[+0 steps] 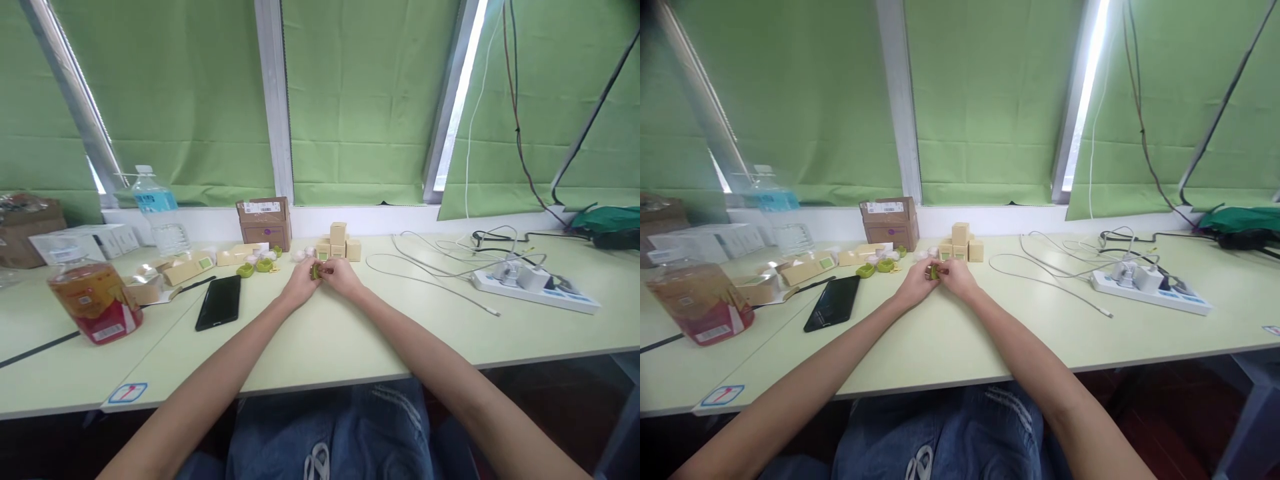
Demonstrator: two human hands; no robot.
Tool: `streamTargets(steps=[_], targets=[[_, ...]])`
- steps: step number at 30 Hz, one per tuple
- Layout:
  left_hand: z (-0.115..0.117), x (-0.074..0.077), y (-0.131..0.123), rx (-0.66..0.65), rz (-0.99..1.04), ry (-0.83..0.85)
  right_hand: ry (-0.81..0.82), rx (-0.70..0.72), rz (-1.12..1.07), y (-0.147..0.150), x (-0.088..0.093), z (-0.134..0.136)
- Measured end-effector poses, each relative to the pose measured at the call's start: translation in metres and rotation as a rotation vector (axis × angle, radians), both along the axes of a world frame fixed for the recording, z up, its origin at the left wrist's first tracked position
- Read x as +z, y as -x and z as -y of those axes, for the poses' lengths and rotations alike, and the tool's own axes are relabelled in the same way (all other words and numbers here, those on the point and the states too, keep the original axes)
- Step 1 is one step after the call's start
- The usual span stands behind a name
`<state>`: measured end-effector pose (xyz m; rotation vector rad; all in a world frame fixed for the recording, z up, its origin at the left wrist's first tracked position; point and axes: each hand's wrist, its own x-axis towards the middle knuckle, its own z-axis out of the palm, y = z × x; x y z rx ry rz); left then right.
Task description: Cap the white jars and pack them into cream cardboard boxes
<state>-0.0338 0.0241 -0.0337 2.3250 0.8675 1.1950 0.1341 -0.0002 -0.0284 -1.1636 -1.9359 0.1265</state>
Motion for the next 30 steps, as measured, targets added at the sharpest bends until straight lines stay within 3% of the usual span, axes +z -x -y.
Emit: streamTargets(steps=[24,30], targets=[[0.01,0.006,-0.003,0.031,-0.106,-0.102,0.125,-0.001,-0.073,0.003,0.01,0.008],[0.011,0.005,-0.002,0.022,-0.106,-0.109,0.122,-0.01,-0.126,0.006,0.004,0.007]])
